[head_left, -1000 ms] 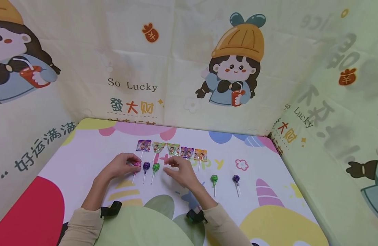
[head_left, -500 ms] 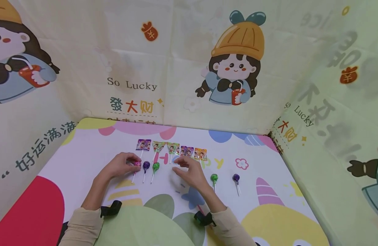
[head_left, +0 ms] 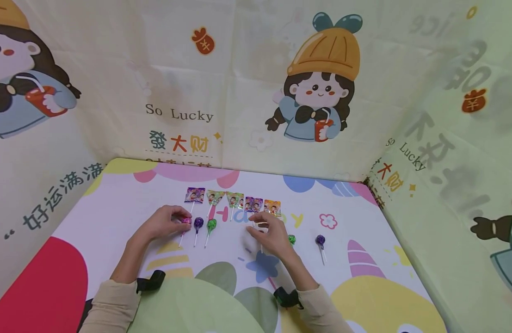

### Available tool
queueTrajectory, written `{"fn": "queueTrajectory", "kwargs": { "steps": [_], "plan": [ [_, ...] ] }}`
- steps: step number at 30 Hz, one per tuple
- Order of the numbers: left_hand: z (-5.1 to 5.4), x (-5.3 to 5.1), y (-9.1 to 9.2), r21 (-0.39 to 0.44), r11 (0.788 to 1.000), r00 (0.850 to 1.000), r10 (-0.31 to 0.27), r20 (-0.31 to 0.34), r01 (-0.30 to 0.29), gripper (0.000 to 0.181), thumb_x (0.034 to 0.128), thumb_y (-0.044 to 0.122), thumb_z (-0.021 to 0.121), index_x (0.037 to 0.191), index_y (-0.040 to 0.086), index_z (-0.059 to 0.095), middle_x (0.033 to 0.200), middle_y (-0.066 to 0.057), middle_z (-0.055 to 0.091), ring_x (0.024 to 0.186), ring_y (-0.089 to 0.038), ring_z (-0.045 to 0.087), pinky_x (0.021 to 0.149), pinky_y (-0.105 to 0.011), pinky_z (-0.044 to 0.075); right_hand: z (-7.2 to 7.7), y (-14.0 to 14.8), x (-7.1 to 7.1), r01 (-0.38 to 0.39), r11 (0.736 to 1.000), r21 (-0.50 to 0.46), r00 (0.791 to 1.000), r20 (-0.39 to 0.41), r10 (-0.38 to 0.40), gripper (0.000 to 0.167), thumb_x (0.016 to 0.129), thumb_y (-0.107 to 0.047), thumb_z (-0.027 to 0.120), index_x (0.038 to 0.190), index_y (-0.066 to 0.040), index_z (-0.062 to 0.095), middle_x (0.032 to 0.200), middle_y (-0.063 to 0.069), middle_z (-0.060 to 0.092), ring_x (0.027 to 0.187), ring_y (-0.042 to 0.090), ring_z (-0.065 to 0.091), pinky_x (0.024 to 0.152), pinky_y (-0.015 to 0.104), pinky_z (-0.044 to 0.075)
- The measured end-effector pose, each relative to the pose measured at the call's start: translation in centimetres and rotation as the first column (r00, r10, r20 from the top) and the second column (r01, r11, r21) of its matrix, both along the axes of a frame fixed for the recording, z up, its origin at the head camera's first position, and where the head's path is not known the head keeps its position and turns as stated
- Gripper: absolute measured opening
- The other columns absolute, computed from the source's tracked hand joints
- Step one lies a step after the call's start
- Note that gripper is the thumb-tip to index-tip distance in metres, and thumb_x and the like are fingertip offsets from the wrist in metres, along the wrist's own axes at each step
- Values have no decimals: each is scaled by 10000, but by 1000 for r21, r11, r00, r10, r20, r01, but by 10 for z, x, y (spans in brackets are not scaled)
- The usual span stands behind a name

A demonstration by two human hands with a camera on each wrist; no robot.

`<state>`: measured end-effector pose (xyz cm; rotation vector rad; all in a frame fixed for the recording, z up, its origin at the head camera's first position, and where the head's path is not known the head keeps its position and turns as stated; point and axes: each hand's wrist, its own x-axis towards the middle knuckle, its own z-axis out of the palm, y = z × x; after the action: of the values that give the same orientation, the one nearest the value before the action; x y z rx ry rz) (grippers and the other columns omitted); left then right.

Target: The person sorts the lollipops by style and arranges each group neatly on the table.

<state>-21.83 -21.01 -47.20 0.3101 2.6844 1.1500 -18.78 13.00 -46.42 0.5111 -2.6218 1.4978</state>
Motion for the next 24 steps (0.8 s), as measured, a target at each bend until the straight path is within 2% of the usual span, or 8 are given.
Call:
{"fn": "queueTrajectory", "kwargs": {
  "steps": [5,17,24],
  "plan": [
    [-1,-1,0,3,1000,1000,0,-4,0,345,888,204,809,1160,18,710,1074,-92,707,1006,-271,603,984,-526,490,-1,9,2,8,1000,4,1000,22,-8,237,894,-118,789,1111,-66,709,1127,104,714,1102,327,677,957,476,563],
    [-1,2,0,4,1000,1000,7,0,-7,332,886,201,811,1148,23,712,1052,-92,704,991,-273,599,974,-507,490,-12,18,5,-7,999,40,997,73,5,201,909,-67,761,1099,-28,708,1083,103,714,1025,281,686,921,435,583],
    [-1,2,0,4,1000,1000,4,-5,-4,339,881,203,815,1147,21,710,1048,-85,702,987,-270,595,966,-514,493,-17,20,6,1,997,72,994,113,-9,218,910,-95,769,1110,-33,706,1062,85,712,1000,258,673,913,405,588]
  ]
}}
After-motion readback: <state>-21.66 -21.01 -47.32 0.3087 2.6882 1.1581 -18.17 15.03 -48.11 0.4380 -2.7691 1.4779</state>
